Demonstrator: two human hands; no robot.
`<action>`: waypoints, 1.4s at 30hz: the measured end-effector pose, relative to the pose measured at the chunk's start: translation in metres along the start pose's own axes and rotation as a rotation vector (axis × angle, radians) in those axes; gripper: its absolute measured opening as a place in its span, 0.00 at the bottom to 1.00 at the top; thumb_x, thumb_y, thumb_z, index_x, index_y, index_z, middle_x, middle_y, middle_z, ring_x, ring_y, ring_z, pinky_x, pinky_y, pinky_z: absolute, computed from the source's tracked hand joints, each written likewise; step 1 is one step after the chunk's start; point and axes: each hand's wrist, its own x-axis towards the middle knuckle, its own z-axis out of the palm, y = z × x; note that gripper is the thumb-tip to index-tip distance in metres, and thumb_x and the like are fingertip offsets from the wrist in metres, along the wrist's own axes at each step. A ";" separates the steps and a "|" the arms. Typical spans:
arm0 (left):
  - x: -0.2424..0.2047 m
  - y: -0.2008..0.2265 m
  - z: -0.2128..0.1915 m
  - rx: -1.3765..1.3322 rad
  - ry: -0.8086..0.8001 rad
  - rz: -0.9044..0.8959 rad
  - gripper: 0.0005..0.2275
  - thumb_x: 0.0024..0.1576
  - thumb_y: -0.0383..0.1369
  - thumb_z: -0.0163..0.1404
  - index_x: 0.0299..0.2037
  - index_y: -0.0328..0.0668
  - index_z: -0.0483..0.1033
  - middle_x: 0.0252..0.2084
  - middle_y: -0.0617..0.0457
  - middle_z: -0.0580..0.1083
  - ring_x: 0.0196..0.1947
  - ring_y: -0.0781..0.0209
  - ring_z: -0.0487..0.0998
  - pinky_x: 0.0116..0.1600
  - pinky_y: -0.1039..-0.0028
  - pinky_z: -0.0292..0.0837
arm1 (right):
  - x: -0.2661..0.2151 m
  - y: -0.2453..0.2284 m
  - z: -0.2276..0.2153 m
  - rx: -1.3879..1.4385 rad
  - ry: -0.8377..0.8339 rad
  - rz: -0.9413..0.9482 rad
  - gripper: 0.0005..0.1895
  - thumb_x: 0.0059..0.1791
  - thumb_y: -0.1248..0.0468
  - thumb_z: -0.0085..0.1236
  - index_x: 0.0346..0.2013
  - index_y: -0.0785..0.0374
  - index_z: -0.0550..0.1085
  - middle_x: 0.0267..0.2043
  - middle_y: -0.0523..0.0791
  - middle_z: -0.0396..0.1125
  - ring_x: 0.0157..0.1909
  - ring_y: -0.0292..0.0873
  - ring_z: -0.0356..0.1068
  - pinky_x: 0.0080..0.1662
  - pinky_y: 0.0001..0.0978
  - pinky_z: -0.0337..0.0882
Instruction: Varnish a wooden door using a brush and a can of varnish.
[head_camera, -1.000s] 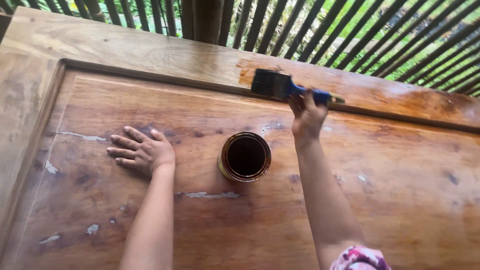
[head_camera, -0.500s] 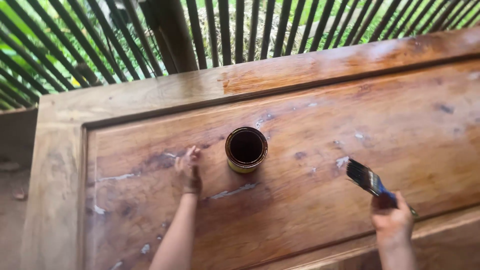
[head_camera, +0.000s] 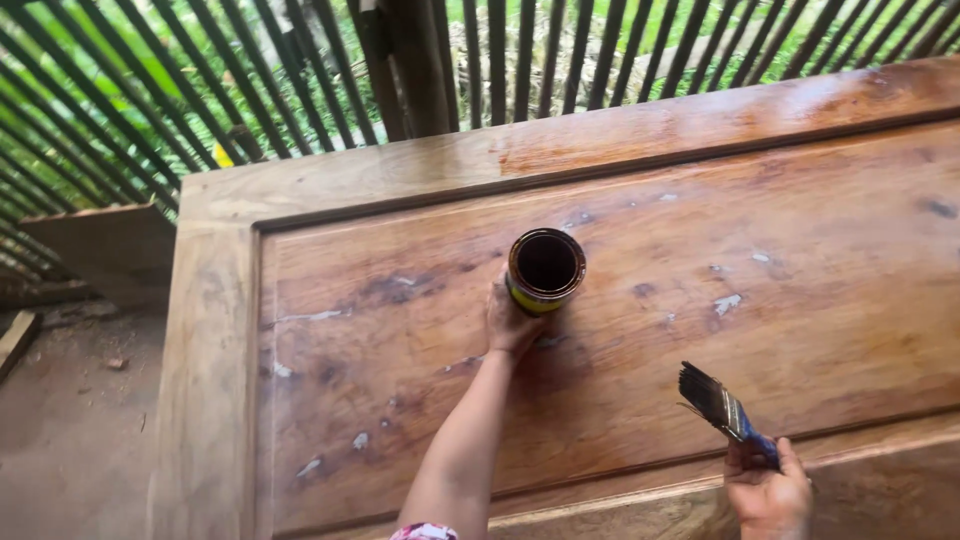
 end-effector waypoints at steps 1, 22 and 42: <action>-0.001 0.006 -0.007 0.007 0.015 -0.013 0.51 0.38 0.45 0.71 0.71 0.39 0.54 0.67 0.36 0.66 0.68 0.36 0.63 0.72 0.51 0.55 | -0.005 0.004 0.009 -0.015 -0.009 0.011 0.14 0.65 0.53 0.48 0.42 0.56 0.73 0.38 0.41 0.73 0.41 0.43 0.75 0.49 0.45 0.79; -0.111 -0.014 -0.129 0.003 0.263 -0.153 0.48 0.35 0.46 0.73 0.64 0.43 0.56 0.57 0.43 0.69 0.57 0.42 0.72 0.61 0.55 0.69 | -0.014 0.101 0.149 -0.160 -0.330 0.380 0.14 0.64 0.55 0.45 0.43 0.60 0.72 0.42 0.45 0.75 0.46 0.47 0.76 0.51 0.49 0.79; -0.161 -0.037 -0.209 -0.441 -0.019 -0.015 0.47 0.42 0.44 0.73 0.66 0.45 0.52 0.62 0.48 0.70 0.61 0.51 0.73 0.66 0.61 0.69 | -0.067 0.100 -0.031 -0.037 -0.278 0.168 0.16 0.64 0.54 0.45 0.46 0.65 0.70 0.51 0.49 0.74 0.53 0.53 0.76 0.57 0.51 0.77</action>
